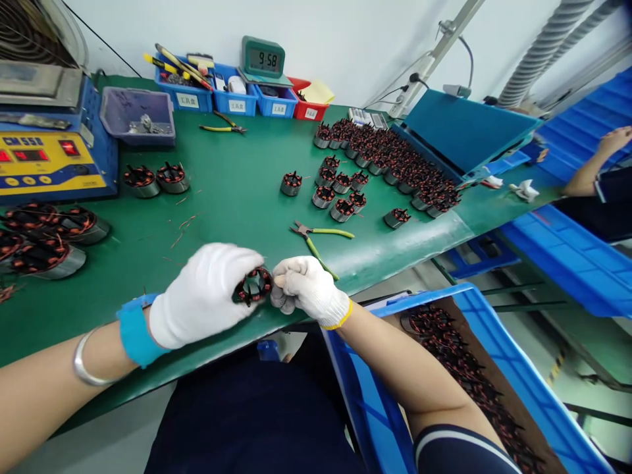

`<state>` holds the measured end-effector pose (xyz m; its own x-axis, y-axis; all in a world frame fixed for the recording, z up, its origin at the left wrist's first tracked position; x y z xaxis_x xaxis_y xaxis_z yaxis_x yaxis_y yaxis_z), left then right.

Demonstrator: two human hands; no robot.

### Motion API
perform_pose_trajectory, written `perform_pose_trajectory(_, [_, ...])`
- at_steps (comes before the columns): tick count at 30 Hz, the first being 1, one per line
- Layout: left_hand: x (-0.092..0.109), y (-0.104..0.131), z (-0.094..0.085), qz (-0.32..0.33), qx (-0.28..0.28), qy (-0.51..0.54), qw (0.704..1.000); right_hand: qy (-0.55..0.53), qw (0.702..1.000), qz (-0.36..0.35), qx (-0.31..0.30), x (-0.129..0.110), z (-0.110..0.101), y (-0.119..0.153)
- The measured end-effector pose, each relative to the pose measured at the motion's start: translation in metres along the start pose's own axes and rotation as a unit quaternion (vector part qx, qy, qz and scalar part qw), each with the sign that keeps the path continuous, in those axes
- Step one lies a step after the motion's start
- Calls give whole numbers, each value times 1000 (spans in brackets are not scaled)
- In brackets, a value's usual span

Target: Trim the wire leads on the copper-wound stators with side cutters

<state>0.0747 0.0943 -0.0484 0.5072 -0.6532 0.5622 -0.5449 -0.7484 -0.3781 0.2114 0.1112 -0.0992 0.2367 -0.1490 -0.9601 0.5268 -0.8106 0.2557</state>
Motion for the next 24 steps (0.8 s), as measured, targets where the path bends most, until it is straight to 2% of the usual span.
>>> perform_pose_trajectory(2, [3, 0, -2, 72, 33, -77, 994, 6, 1000, 2, -17, 1, 2, -2])
perform_pose_trajectory(4, [0, 2, -4, 85, 57, -94, 990, 123, 992, -36, 7, -7, -4, 1])
perform_pose_trajectory(5, [-2, 4, -5, 76, 75, -92, 990, 213, 973, -81, 44, -16, -9, 4])
perform_pose_trajectory(6, [-4, 6, -5, 69, 88, -88, 990, 308, 937, -138, 89, -28, -13, 8])
perform_pose_trajectory(8, [-8, 8, -3, 50, 93, -80, 991, 473, 829, -254, 158, -49, -14, 18])
perform_pose_trajectory(9, [-10, 9, -1, 35, 87, -74, 993, 535, 774, -297, 164, -54, -10, 22])
perform_pose_trajectory(11, [-14, 8, 4, 2, 55, -54, 997, 626, 692, -337, 128, -55, -1, 22])
perform_pose_trajectory(12, [-17, 8, 7, -16, 32, -42, 998, 658, 662, -342, 106, -53, 2, 20])
perform_pose_trajectory(14, [-23, 7, 11, -45, -12, -20, 999, 702, 624, -336, 77, -48, 0, 19])
perform_pose_trajectory(17, [-32, 7, 12, -98, -50, -5, 994, 742, 606, -274, 87, -41, -25, 21])
perform_pose_trajectory(21, [-38, 4, 6, -152, -67, -14, 986, 745, 636, -120, 164, -25, -76, 29])
perform_pose_trajectory(24, [-33, 0, 6, -163, -58, 19, 985, 739, 636, -35, 219, -8, -101, 31])
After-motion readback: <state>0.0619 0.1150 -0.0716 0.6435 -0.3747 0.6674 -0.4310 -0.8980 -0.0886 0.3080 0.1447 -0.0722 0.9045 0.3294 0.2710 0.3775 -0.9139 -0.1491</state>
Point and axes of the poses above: each hand's wrist, its own y-axis away from the middle knuckle, its own z-axis out of the palm, x = y × z, the point moved 6 cm from there along -y, towards the middle knuckle, and after that the axes turned 14 degrees about y, right-handed, at the moved point
